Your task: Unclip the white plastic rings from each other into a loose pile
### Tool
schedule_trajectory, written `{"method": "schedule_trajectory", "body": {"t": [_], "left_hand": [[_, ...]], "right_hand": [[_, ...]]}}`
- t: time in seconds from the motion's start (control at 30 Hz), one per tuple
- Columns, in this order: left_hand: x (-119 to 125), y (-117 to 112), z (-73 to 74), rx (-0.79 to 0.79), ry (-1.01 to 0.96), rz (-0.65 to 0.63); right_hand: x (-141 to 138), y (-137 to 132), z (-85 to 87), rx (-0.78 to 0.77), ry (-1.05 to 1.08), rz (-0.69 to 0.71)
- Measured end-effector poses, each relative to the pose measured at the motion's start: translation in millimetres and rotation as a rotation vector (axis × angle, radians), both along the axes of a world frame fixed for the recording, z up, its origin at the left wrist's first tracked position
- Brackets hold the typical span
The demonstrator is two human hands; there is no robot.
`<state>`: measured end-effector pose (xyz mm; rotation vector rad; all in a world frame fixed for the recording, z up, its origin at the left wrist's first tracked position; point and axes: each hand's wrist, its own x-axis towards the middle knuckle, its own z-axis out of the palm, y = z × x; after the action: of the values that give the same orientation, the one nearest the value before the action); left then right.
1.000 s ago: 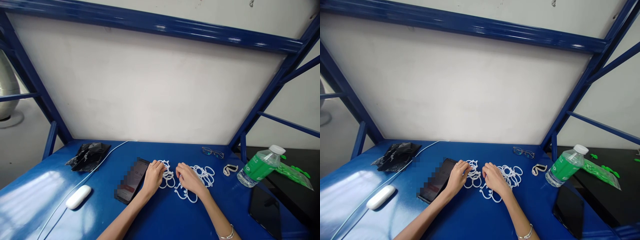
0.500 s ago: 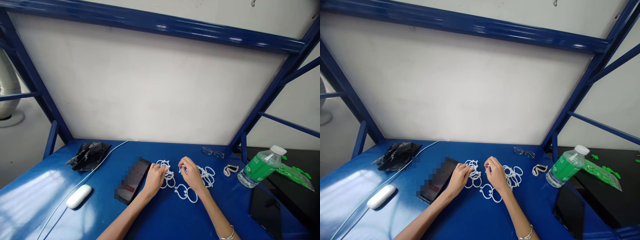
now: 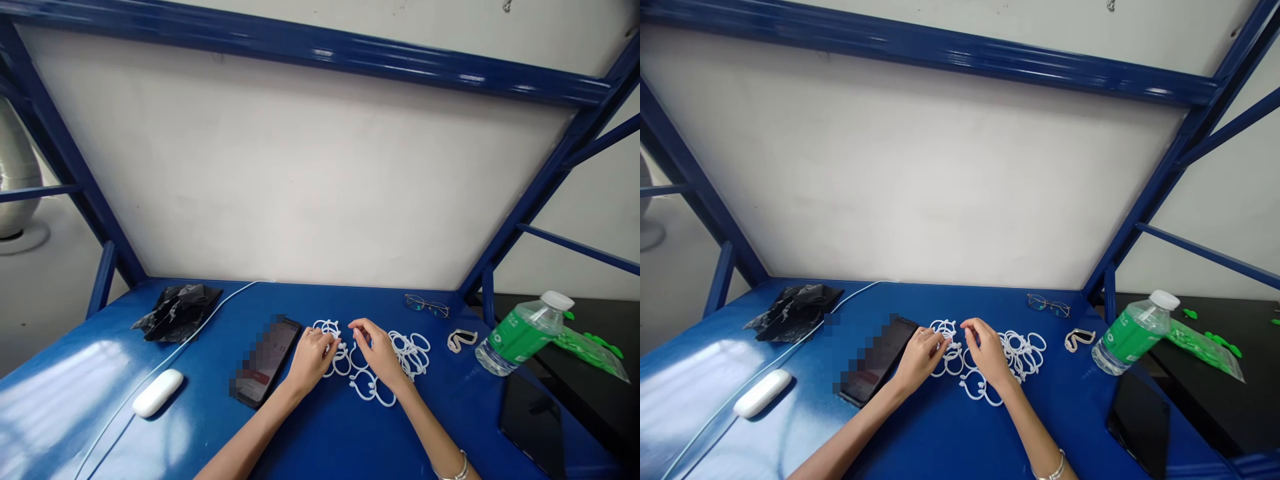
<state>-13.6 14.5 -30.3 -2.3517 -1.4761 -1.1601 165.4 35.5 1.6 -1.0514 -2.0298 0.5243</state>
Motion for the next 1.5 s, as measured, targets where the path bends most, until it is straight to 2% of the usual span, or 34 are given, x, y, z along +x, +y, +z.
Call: {"method": "schedule_trajectory", "body": {"t": [0.13, 0.27, 0.4, 0.7, 0.87, 1.0, 1.3, 1.5], "left_hand": [[-0.2, -0.5, 0.0, -0.023, -0.017, -0.020], [0.2, -0.7, -0.1, -0.042, -0.019, -0.023], [0.2, 0.1, -0.9, -0.040, -0.007, -0.028], [0.9, -2.5, 0.6, -0.037, -0.010, -0.039], [1.2, -3.0, 1.9, -0.030, -0.015, -0.045], [1.5, -3.3, 4.0, -0.024, -0.023, -0.058], [1.6, -6.4, 7.9, -0.046, -0.013, -0.071], [3.1, -6.4, 7.4, -0.034, 0.003, -0.064]], "right_hand": [[0.8, 1.2, -0.9, 0.030, -0.119, -0.032], [5.7, 3.7, -3.8, 0.096, -0.362, -0.083], [8.2, 3.1, -8.9, 0.100, -0.521, -0.053], [6.0, 2.0, -14.1, 0.058, -0.605, -0.052], [7.5, 4.6, -13.4, 0.120, -0.652, -0.098], [8.0, 6.5, -14.6, 0.140, -0.579, -0.102], [0.2, 4.4, -5.3, 0.083, -0.093, -0.052], [-4.5, -0.2, -2.0, 0.088, 0.037, 0.008]]}}
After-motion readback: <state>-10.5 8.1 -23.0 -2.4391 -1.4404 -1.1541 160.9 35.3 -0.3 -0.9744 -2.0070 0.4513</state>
